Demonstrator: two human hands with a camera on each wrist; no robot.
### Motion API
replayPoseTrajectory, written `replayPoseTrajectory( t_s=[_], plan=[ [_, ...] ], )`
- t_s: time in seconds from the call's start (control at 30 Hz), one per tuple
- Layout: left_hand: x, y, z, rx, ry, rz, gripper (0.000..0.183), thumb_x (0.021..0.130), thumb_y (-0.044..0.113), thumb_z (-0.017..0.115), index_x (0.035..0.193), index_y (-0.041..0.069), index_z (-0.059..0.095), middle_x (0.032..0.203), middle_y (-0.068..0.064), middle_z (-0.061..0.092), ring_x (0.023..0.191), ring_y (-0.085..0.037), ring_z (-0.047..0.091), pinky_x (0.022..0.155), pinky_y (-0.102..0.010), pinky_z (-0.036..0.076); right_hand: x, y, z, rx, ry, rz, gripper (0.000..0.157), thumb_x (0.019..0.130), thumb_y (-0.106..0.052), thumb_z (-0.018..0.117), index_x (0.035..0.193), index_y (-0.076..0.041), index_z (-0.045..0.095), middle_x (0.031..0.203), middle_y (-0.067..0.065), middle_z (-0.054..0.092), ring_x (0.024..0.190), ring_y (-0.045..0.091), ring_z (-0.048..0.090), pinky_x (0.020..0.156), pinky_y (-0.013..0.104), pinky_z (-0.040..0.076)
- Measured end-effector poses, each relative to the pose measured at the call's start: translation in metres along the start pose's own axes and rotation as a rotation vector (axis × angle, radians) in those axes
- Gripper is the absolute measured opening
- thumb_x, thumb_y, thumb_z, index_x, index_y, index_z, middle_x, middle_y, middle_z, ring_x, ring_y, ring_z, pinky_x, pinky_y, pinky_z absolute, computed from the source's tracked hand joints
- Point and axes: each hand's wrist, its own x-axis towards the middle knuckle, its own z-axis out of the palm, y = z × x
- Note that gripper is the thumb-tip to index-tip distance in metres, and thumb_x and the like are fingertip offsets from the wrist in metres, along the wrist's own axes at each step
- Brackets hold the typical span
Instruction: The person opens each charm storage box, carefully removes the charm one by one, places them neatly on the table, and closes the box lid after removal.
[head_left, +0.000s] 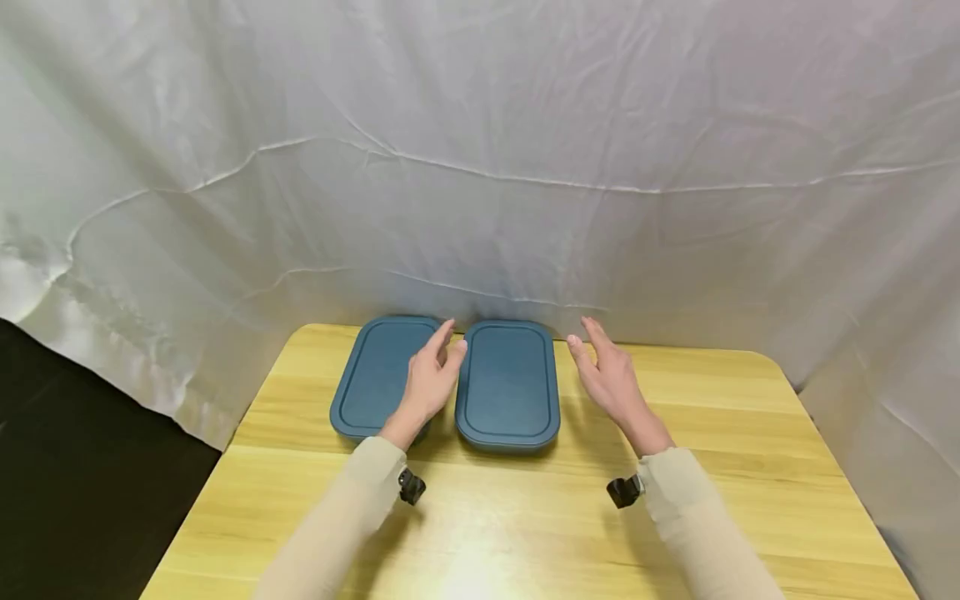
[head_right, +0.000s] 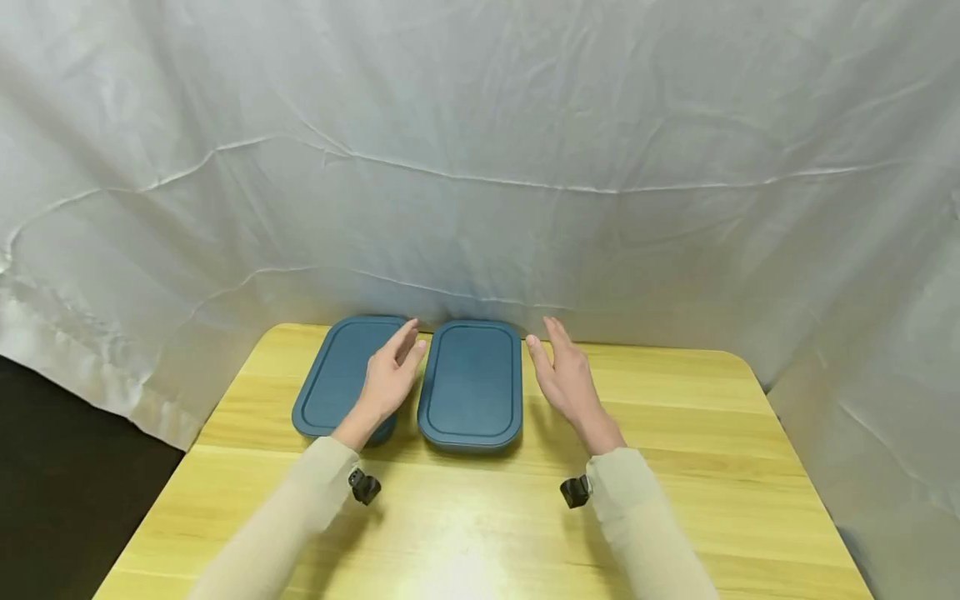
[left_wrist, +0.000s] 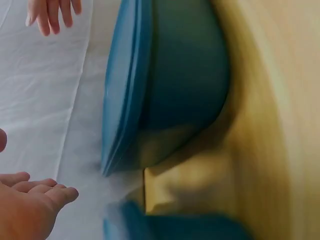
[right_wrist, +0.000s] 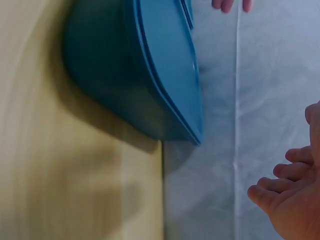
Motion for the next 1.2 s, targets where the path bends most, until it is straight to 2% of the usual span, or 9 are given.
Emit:
replayPoseTrajectory(
  t_s=[0.27, 0.43, 0.53, 0.63, 0.77, 0.87, 0.97, 1.07, 1.2],
  plan=[
    [-0.017, -0.005, 0.021, -0.070, 0.026, -0.081, 0.053, 0.109, 0.035, 0.058, 0.158, 0.017, 0.051, 0.158, -0.010, 0.055, 0.142, -0.031, 0.057, 0.118, -0.045, 0.047, -0.016, 0.008, 0.026, 0.122, 0.008, 0.120, 0.068, 0.111, -0.054, 0.043, 0.167, -0.016, 0.035, 0.163, 0.025, 0.045, 0.139, 0.052, 0.054, 0.115, 0.062, 0.046],
    [-0.027, -0.011, 0.032, -0.044, 0.064, -0.102, 0.053, 0.108, 0.033, 0.059, 0.157, 0.015, 0.052, 0.075, -0.010, 0.063, 0.066, -0.025, 0.054, 0.068, -0.036, 0.044, -0.023, 0.015, 0.041, 0.148, 0.012, 0.135, 0.065, 0.112, -0.050, 0.045, 0.165, -0.014, 0.038, 0.159, 0.025, 0.050, 0.139, 0.047, 0.057, 0.115, 0.058, 0.047],
    [-0.034, -0.015, 0.039, -0.046, 0.071, -0.092, 0.054, 0.109, 0.030, 0.058, 0.159, 0.012, 0.049, 0.067, -0.011, 0.056, 0.060, -0.020, 0.041, 0.068, -0.034, 0.041, -0.027, 0.019, 0.049, 0.163, 0.013, 0.140, 0.061, 0.113, -0.045, 0.044, 0.164, -0.012, 0.039, 0.158, 0.023, 0.052, 0.141, 0.042, 0.056, 0.118, 0.055, 0.045],
    [-0.040, -0.019, 0.045, -0.064, 0.078, -0.089, 0.055, 0.110, 0.029, 0.056, 0.160, 0.010, 0.046, 0.120, -0.023, 0.074, 0.096, -0.026, 0.071, 0.095, -0.040, 0.056, -0.032, 0.022, 0.056, 0.184, 0.004, 0.144, 0.059, 0.114, -0.041, 0.044, 0.164, -0.010, 0.040, 0.158, 0.021, 0.053, 0.145, 0.039, 0.053, 0.121, 0.053, 0.043],
    [-0.046, -0.025, 0.051, -0.090, 0.069, -0.108, 0.055, 0.110, 0.027, 0.054, 0.161, 0.009, 0.044, 0.166, -0.018, 0.041, 0.144, -0.036, 0.053, 0.122, -0.051, 0.041, -0.037, 0.028, 0.063, 0.197, -0.011, 0.145, 0.057, 0.114, -0.039, 0.045, 0.163, -0.009, 0.042, 0.160, 0.019, 0.051, 0.148, 0.039, 0.050, 0.122, 0.053, 0.041],
    [-0.048, -0.028, 0.055, -0.084, 0.068, -0.108, 0.056, 0.110, 0.026, 0.054, 0.161, 0.007, 0.043, 0.167, -0.017, 0.041, 0.104, -0.035, 0.074, 0.122, -0.052, 0.041, -0.040, 0.032, 0.068, 0.199, -0.028, 0.150, 0.058, 0.114, -0.041, 0.044, 0.164, -0.011, 0.040, 0.163, 0.018, 0.047, 0.150, 0.039, 0.046, 0.123, 0.054, 0.040],
    [-0.050, -0.028, 0.057, -0.072, 0.081, -0.102, 0.056, 0.110, 0.025, 0.054, 0.161, 0.006, 0.043, 0.165, -0.017, 0.044, 0.048, -0.023, 0.047, 0.113, -0.049, 0.049, -0.042, 0.035, 0.073, 0.201, -0.040, 0.151, 0.061, 0.114, -0.042, 0.043, 0.166, -0.012, 0.035, 0.166, 0.017, 0.043, 0.153, 0.038, 0.042, 0.124, 0.054, 0.038],
    [-0.053, -0.027, 0.059, -0.056, 0.086, -0.126, 0.056, 0.110, 0.025, 0.054, 0.162, 0.009, 0.042, 0.113, -0.017, 0.078, 0.043, -0.016, 0.042, 0.082, -0.038, 0.057, -0.044, 0.036, 0.075, 0.202, -0.044, 0.157, 0.062, 0.114, -0.043, 0.043, 0.168, -0.013, 0.031, 0.167, 0.017, 0.041, 0.154, 0.036, 0.040, 0.125, 0.054, 0.036],
    [-0.057, -0.030, 0.062, -0.050, 0.082, -0.171, 0.059, 0.110, 0.027, 0.054, 0.165, 0.012, 0.037, 0.046, 0.004, 0.036, 0.040, -0.010, 0.028, 0.055, -0.032, 0.039, -0.046, 0.036, 0.078, 0.206, -0.058, 0.168, 0.066, 0.114, -0.044, 0.043, 0.168, -0.010, 0.027, 0.168, 0.019, 0.038, 0.156, 0.036, 0.037, 0.126, 0.053, 0.034]
  ],
)
